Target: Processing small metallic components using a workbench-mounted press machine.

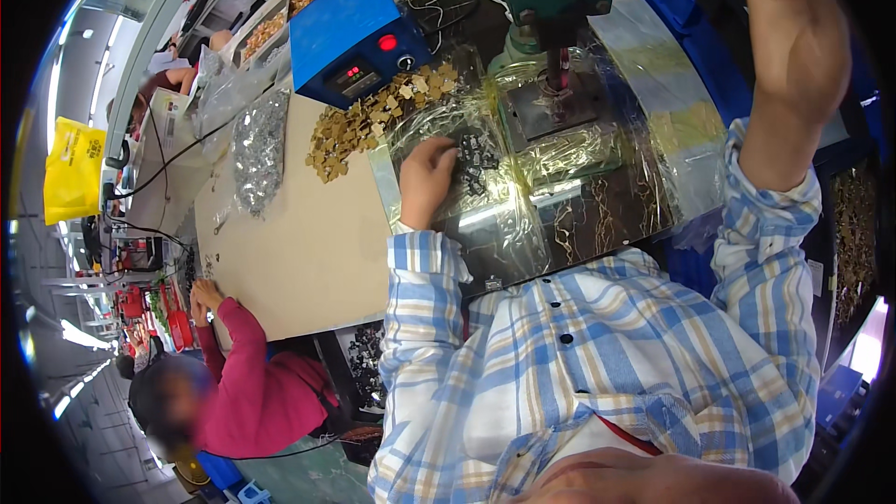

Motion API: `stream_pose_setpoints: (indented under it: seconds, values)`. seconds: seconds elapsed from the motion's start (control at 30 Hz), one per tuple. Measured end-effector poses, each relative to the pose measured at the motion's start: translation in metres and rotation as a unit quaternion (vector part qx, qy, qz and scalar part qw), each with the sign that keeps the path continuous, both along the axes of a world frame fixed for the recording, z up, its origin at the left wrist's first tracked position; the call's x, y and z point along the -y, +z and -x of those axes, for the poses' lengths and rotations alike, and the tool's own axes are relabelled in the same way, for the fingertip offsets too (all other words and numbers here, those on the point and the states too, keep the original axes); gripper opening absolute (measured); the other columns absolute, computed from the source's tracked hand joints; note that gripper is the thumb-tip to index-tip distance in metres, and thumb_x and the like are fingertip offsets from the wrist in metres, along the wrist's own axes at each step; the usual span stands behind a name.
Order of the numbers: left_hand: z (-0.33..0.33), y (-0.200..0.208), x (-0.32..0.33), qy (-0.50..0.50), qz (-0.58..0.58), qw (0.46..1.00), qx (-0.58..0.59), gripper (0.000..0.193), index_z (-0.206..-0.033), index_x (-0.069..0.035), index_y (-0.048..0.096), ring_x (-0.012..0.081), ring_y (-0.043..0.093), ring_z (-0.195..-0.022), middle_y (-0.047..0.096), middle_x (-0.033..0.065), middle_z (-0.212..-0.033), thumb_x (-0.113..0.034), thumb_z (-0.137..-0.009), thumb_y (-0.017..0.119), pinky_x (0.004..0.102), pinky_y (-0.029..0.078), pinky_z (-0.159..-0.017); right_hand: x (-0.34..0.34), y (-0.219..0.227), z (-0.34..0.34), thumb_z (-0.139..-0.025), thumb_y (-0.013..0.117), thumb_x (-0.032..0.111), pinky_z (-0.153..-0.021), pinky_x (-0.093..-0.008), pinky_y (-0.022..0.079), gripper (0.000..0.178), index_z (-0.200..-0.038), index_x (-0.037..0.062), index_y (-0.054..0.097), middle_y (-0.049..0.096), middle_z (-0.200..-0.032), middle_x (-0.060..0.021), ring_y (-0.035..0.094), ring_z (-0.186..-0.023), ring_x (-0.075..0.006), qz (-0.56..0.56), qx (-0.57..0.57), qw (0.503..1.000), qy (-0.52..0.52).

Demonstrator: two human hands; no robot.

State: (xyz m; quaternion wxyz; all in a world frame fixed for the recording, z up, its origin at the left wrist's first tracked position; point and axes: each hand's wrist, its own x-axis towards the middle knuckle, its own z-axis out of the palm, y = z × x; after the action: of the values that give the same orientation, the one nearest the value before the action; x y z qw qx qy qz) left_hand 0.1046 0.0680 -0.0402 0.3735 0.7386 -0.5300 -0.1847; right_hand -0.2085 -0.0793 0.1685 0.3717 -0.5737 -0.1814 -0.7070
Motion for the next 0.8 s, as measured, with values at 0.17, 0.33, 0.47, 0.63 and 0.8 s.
stream_pose_setpoints:
  seconds: [0.17, 0.33, 0.47, 0.63, 0.8]
  values:
    - [0.014, 0.019, -0.003, -0.020, -0.002, 0.986, 0.166, 0.022, -0.080, -0.004, 0.061, 0.0341, 0.057, -0.069, 0.060, 0.0135, -0.075, -0.027, -0.078, 0.063, 0.0408, 0.045, -0.063, -0.014, -0.012, -0.006, -0.081, 0.048, 0.000, -0.084, -0.0380, 0.045, 0.029, -0.109, -0.0020, 0.054, 0.057, -0.110, -0.0152, 0.055, -0.100, -0.0250, -0.119, -0.086, 0.989, -0.026]
    - [0.007, 0.029, -0.021, -0.020, -0.130, 0.985, 0.110, 0.019, -0.087, -0.006, 0.063, 0.0322, 0.055, -0.063, 0.059, 0.0133, -0.077, -0.023, -0.080, 0.061, 0.0376, 0.043, -0.057, -0.022, -0.019, -0.006, -0.079, 0.048, -0.003, -0.077, -0.0337, 0.049, 0.021, -0.096, -0.0047, 0.060, 0.063, -0.094, -0.0163, 0.060, -0.088, -0.0233, -0.225, -0.112, 0.964, -0.086]
    - [-0.001, 0.015, -0.020, -0.034, 0.061, 0.996, 0.048, 0.015, -0.090, -0.007, 0.065, 0.0307, 0.055, -0.063, 0.059, 0.0128, -0.076, -0.016, -0.079, 0.061, 0.0362, 0.042, -0.056, -0.024, -0.018, -0.010, -0.079, 0.049, -0.002, -0.077, -0.0335, 0.049, 0.017, -0.089, -0.0063, 0.062, 0.064, -0.088, -0.0171, 0.061, -0.085, -0.0235, -0.271, -0.102, 0.956, -0.045]
    - [-0.005, 0.016, -0.015, -0.131, -0.015, 0.985, 0.108, 0.014, -0.091, -0.007, 0.066, 0.0284, 0.056, -0.065, 0.059, 0.0121, -0.077, -0.008, -0.079, 0.059, 0.0337, 0.044, -0.060, -0.024, -0.019, -0.007, -0.079, 0.049, -0.002, -0.076, -0.0338, 0.050, 0.016, -0.088, -0.0063, 0.062, 0.064, -0.089, -0.0173, 0.061, -0.084, -0.0232, -0.266, -0.099, 0.957, -0.053]
    - [-0.003, 0.005, -0.007, -0.098, 0.043, 0.994, 0.006, 0.011, -0.086, -0.004, 0.065, 0.0194, 0.053, -0.060, 0.057, 0.0088, -0.072, -0.006, -0.076, 0.063, 0.0286, 0.042, -0.057, -0.008, -0.023, 0.009, -0.078, 0.049, -0.004, -0.079, -0.0339, 0.048, 0.018, -0.091, -0.0048, 0.061, 0.063, -0.092, -0.0169, 0.060, -0.086, -0.0230, -0.212, -0.096, 0.968, -0.092]
